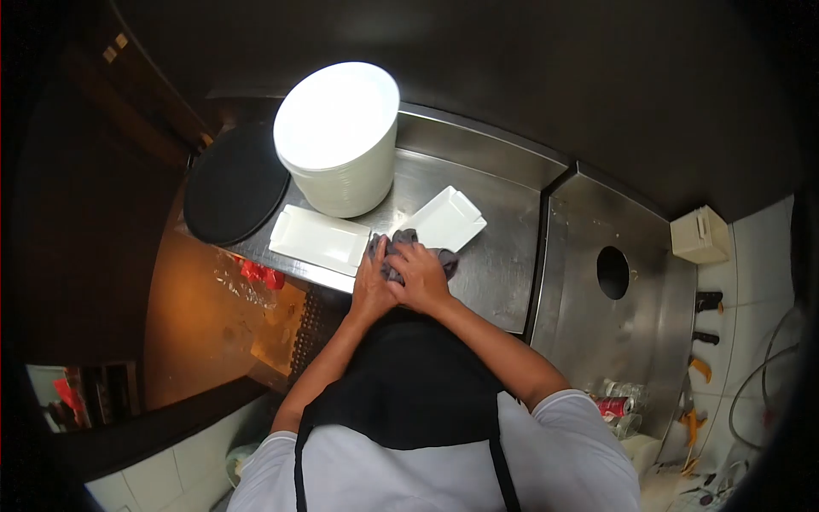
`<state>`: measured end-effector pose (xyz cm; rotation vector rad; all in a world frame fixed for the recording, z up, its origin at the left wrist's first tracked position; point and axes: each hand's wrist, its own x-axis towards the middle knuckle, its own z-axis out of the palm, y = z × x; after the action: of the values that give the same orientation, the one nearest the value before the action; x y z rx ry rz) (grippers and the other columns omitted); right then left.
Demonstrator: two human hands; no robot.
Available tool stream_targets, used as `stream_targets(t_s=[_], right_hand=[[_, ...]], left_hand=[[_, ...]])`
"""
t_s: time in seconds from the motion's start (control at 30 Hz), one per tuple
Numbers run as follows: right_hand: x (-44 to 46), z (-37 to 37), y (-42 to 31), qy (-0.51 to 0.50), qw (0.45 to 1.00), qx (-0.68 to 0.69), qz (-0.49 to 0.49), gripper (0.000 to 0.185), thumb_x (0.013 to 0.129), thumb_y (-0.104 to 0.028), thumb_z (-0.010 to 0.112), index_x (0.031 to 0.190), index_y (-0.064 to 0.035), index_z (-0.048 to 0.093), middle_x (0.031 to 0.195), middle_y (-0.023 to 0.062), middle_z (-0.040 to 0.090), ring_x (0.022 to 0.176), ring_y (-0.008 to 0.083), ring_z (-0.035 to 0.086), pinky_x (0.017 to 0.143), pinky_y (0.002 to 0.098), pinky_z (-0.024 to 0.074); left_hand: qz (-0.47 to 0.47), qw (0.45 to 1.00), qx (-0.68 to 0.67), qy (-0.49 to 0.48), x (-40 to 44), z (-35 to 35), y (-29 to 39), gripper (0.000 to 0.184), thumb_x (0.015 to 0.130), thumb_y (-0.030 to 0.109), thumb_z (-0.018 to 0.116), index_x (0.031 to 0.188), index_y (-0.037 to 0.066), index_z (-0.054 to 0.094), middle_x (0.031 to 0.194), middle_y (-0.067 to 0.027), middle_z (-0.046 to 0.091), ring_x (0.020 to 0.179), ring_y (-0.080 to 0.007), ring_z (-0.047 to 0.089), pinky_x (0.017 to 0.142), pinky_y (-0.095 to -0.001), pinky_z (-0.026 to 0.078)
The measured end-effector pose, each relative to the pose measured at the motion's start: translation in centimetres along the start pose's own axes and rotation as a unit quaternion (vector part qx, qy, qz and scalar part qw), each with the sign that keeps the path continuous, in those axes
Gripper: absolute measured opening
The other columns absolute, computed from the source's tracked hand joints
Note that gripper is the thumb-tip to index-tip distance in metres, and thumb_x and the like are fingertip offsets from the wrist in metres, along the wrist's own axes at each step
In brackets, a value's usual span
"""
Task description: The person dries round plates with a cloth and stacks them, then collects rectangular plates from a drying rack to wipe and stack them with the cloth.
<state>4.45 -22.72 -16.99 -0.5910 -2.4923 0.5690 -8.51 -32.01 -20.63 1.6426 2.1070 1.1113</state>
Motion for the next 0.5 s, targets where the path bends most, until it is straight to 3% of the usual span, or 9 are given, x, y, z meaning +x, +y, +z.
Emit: stream_targets(t_s=[0.1, 0.17, 0.2, 0.27, 0.3, 0.37, 0.4, 0.5], right_hand=[[1.0, -0.8, 4.0, -0.018, 1.0, 0.01, 0.004, 0.048, 0.066, -0.024, 0.083, 0.112, -0.0134, 0.073, 0.122, 0.0136, 0.065, 0.11, 0.0348, 0.06, 0.091, 0.048, 0.0478], [2.1, -2.5, 6.8, 0.053, 0.996, -0.072, 0.028, 0.041, 0.069, -0.021, 0.08, 0.109, -0.0129, 0.074, 0.123, 0.0125, 0.066, 0.109, 0.0344, 0.061, 0.093, 0.0472, 0.048], [2.4, -3.6, 8.0, 0.101, 0.988, -0.107, 0.051, 0.037, 0.071, -0.019, 0.077, 0.107, -0.0123, 0.074, 0.12, 0.0123, 0.067, 0.108, 0.0341, 0.062, 0.093, 0.0468, 0.0482], [2.2, -2.9, 11.5, 0.183, 0.971, -0.149, 0.039, 0.03, 0.071, -0.015, 0.072, 0.1, -0.0101, 0.075, 0.105, 0.0122, 0.071, 0.103, 0.0331, 0.063, 0.093, 0.0453, 0.0483], [1.3, -1.5, 11.8, 0.189, 0.97, -0.153, 0.026, 0.033, 0.072, -0.018, 0.069, 0.102, -0.0054, 0.072, 0.108, 0.0141, 0.07, 0.108, 0.0335, 0.062, 0.093, 0.0448, 0.0484], [0.3, -1.7, 7.6, 0.141, 0.974, -0.167, 0.061, 0.02, 0.07, -0.021, 0.07, 0.086, -0.0087, 0.067, 0.092, 0.0111, 0.065, 0.092, 0.0301, 0.061, 0.085, 0.043, 0.0487], [-0.4, -0.4, 6.1, 0.135, 0.975, -0.164, 0.06, 0.023, 0.07, -0.023, 0.071, 0.086, -0.0088, 0.065, 0.088, 0.0091, 0.062, 0.09, 0.0283, 0.059, 0.081, 0.0423, 0.0476], [-1.8, 2.6, 1.5, 0.146, 0.988, -0.041, 0.018, 0.034, 0.064, -0.035, 0.08, 0.085, -0.0105, 0.068, 0.098, 0.0124, 0.064, 0.093, 0.0315, 0.059, 0.08, 0.0437, 0.0486]], left_hand=[[0.003, 1.0, -0.016, -0.008, 0.0, -0.9, 1.2, 0.135, 0.053, 0.026, 0.099, 0.161, 0.004, 0.021, 0.14, -0.0293, 0.049, 0.128, -0.047, 0.05, 0.109, -0.0494, 0.044], [0.04, 0.999, -0.035, 0.011, -0.1, -0.2, 0.4, 0.131, 0.054, 0.03, 0.101, 0.157, -0.004, 0.027, 0.147, -0.0288, 0.046, 0.136, -0.044, 0.046, 0.116, -0.0463, 0.038], [-0.008, 1.0, 0.003, 0.003, -0.8, 0.2, -0.6, 0.128, 0.055, 0.032, 0.101, 0.154, -0.008, 0.03, 0.149, -0.0286, 0.044, 0.14, -0.0431, 0.043, 0.119, -0.0455, 0.035], [-0.027, 0.997, -0.076, -0.008, -0.5, 0.5, -1.4, 0.129, 0.054, 0.031, 0.101, 0.154, -0.01, 0.029, 0.15, -0.0289, 0.043, 0.14, -0.0422, 0.042, 0.119, -0.0446, 0.035], [-0.008, 0.994, -0.109, -0.004, -0.6, 1.6, -3.0, 0.128, 0.055, 0.026, 0.1, 0.156, -0.008, 0.028, 0.15, -0.028, 0.043, 0.14, -0.0421, 0.043, 0.119, -0.0443, 0.035], [0.042, 0.999, -0.007, 0.034, -0.3, 1.3, -1.7, 0.121, 0.06, 0.018, 0.095, 0.158, -0.002, 0.027, 0.154, -0.0264, 0.042, 0.142, -0.0442, 0.041, 0.119, -0.0479, 0.035], [0.053, 0.998, 0.008, 0.029, -0.3, 1.2, -1.7, 0.12, 0.062, 0.019, 0.094, 0.159, -0.002, 0.026, 0.155, -0.0279, 0.04, 0.143, -0.0453, 0.04, 0.119, -0.0495, 0.035], [0.103, 0.994, -0.027, 0.033, 0.2, 1.2, -2.6, 0.123, 0.061, 0.017, 0.094, 0.16, -0.002, 0.024, 0.154, -0.0302, 0.04, 0.142, -0.0475, 0.041, 0.119, -0.0503, 0.035]])
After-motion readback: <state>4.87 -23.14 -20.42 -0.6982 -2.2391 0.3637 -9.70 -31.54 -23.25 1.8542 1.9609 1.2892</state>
